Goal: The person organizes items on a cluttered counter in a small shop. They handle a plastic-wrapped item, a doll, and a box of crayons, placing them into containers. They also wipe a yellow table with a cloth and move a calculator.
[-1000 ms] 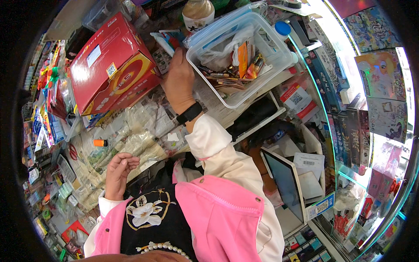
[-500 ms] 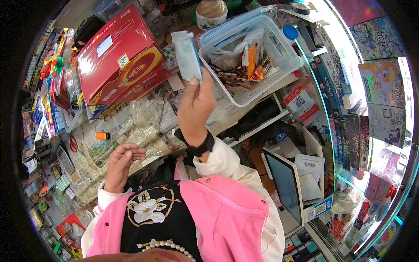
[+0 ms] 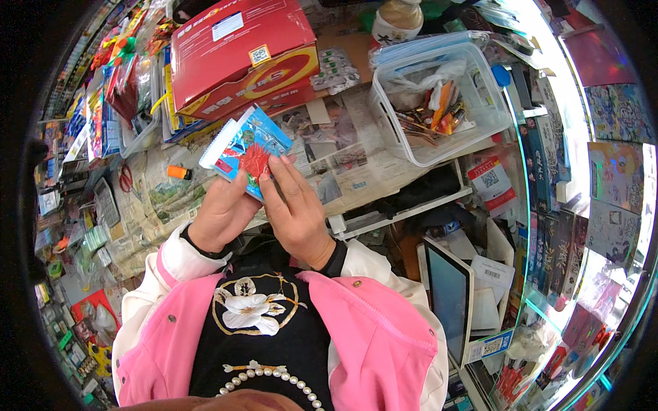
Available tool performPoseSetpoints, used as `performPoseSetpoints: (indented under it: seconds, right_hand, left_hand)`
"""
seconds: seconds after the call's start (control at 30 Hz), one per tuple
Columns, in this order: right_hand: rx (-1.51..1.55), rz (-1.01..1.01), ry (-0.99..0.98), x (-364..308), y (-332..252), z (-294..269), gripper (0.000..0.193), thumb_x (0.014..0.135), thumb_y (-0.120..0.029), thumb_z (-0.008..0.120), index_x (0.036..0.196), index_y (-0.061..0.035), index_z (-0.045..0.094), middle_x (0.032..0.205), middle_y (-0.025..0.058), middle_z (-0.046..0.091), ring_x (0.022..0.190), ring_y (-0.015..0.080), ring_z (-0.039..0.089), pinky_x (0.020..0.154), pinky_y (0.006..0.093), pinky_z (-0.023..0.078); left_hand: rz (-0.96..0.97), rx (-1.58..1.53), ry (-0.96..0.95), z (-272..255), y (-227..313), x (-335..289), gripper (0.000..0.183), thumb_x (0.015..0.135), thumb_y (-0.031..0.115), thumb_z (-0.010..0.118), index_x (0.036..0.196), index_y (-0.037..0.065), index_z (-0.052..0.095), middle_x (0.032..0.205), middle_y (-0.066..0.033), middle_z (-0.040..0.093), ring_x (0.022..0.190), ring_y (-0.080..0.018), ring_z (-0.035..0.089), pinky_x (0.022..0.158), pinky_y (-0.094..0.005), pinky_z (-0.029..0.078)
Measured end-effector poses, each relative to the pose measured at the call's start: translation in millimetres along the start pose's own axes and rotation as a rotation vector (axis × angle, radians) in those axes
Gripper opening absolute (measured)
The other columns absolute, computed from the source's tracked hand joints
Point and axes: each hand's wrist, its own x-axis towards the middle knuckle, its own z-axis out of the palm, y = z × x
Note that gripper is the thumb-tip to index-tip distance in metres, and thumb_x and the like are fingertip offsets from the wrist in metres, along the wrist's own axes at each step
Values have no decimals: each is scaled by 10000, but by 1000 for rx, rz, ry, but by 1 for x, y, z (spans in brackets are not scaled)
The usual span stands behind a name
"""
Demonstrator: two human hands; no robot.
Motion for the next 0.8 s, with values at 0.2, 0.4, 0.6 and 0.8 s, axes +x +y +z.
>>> performPoseSetpoints:
  seconds: [0.2,0.4,0.6,0.8]
  right_hand:
    - [140,158,-44,3,-11,-13,556,707,-109,764,1200,25,545,1268,215,529,1143,377,523,969,429,423]
    - [239,519,63,16,12,-14,434,781,-113,743,1149,22,556,1051,125,613,921,261,589,849,331,464]
    - [807,889,269,20,30,-34,181,889,-46,645,1057,-4,595,892,38,655,688,99,593,588,219,483]
    - [756,885,-208,27,21,-44,114,865,-96,684,945,-27,640,774,-15,607,661,57,520,579,225,445]
  left_hand:
    - [-50,-42,188,-14,-4,3,392,993,207,496,1310,-16,442,1258,-141,565,1177,-257,549,1049,-396,404]
    - [-173,94,170,-17,-9,1,482,954,289,566,1326,14,431,1243,-141,574,1076,-286,611,941,-432,499]
    - [-231,-76,22,-23,-2,3,611,966,528,416,1325,34,439,1100,-132,628,958,-260,658,836,-395,548]
    - [-294,-78,181,-27,-7,4,713,934,598,376,1364,30,405,1240,-145,570,1106,-262,592,934,-416,501]
